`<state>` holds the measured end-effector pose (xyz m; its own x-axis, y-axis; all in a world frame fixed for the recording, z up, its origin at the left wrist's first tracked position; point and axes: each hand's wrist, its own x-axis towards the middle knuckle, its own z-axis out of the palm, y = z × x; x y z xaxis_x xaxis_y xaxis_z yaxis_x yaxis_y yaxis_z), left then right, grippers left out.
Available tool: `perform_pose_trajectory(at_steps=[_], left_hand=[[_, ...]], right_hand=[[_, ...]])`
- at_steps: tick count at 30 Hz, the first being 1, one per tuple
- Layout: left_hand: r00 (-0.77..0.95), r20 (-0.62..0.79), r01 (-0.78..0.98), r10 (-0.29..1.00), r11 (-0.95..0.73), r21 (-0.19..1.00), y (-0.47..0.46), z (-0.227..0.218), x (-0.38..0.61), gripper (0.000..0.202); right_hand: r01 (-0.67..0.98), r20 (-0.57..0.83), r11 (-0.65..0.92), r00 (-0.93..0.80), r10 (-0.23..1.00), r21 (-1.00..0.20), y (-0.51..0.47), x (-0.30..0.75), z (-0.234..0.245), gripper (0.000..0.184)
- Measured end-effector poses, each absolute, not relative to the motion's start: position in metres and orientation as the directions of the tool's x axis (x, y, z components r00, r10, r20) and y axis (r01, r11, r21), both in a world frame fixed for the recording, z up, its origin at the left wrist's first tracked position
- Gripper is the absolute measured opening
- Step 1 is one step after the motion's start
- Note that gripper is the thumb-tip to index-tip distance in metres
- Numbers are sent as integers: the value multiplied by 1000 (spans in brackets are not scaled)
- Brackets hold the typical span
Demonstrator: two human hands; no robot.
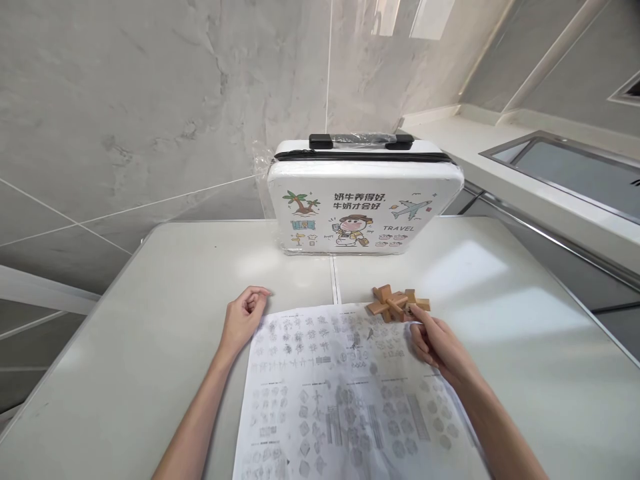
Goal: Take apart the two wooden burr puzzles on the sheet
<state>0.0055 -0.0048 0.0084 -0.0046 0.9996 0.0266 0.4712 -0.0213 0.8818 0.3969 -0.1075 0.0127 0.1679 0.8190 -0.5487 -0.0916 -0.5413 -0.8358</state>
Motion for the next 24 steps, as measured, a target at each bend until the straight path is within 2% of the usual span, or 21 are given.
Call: perform_pose_trajectory(at_steps=[6,11,13,15,18,21,24], left_hand=[[0,27,453,1000,-24,891,-5,8,5,23],[-19,67,439,998,-52,897,-8,14,4,21],[2,111,464,994,-99,880,-14,20,10,21],[62,125,458,990,-140,878,-25,28,23,21],[297,31,374,954,-147,916,-44,39,49,27],[535,-14,206,845,-114,972,-59,44,72,59],[660,-44,47,750,18,999,-67,44,86,85]], right_hand=[[-150,-471,-446,289,834,-882,-113,401,20,48],[28,-260,-286,336,905,-958,-130,395,36,47],[110,-175,-208,255,951,-972,-135,384,43,46],[161,-130,-141,79,988,-977,-137,369,48,49],[178,-150,-124,-147,978,-976,-135,343,52,54],[187,-165,-114,-288,943,-976,-130,321,49,55],[218,-173,-98,-362,916,-971,-128,308,43,55]])
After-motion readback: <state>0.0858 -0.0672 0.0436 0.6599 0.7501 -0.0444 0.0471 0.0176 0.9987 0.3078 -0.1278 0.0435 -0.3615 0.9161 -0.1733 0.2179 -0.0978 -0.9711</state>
